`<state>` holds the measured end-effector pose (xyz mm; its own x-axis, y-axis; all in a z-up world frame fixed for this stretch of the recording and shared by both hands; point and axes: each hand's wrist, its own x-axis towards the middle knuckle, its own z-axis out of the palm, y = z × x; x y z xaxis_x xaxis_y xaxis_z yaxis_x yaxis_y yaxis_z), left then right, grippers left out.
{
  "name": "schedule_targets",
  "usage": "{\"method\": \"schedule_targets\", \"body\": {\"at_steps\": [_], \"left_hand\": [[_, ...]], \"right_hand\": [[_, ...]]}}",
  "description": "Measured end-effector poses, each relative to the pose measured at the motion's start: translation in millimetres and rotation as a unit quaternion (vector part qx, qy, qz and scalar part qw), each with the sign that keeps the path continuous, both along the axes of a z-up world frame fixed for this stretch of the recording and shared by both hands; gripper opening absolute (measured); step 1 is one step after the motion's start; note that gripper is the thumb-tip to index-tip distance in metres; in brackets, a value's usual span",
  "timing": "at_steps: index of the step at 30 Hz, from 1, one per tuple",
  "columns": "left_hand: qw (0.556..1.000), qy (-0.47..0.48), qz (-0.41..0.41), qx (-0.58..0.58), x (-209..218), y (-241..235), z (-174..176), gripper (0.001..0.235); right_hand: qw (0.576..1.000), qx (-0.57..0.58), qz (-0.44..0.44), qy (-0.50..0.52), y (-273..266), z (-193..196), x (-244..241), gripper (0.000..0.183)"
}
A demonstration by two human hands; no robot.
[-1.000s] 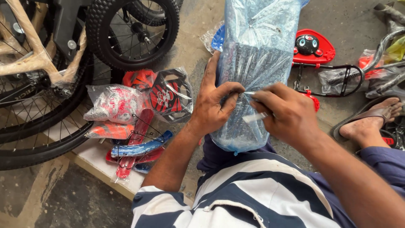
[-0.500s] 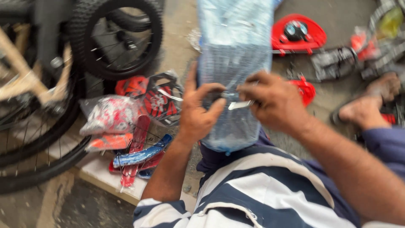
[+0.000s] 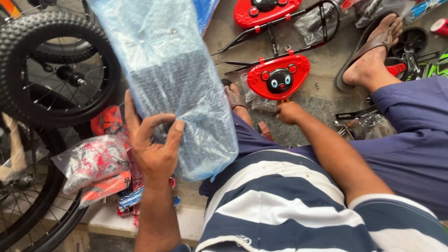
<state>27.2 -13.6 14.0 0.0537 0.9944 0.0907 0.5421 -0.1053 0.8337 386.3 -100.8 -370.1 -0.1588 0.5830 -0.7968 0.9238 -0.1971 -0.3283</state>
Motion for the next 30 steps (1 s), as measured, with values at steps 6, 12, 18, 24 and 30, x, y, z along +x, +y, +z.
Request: {"method": "schedule_targets", "body": {"at_steps": [6,12,18,24,30], "left_hand": [[0.999,0.023,-0.004,-0.028,11,3,6,0.018],[0.999,0.043,0.01,0.002,22,-4,-5,0.039],[0.997,-0.029,0.056,-0.05,18,-7,-12,0.091],[0.992,-0.046,0.053,-0.106,17,-9,-5,0.09],[0.993,-0.058,0.029,-0.099,16,-5,-7,0.091]], "right_hand": [[0.998,0.001,0.053,0.039,-3,-17,-3,0.037],[0.993,0.001,-0.119,-0.017,18,-14,40,0.05],[0.904,0.071,-0.321,0.271,38,-14,52,0.082],[0.946,0.109,-0.292,0.092,54,22,64,0.048],[0.971,0.209,-0.116,-0.02,73,83,108,0.045]]}}
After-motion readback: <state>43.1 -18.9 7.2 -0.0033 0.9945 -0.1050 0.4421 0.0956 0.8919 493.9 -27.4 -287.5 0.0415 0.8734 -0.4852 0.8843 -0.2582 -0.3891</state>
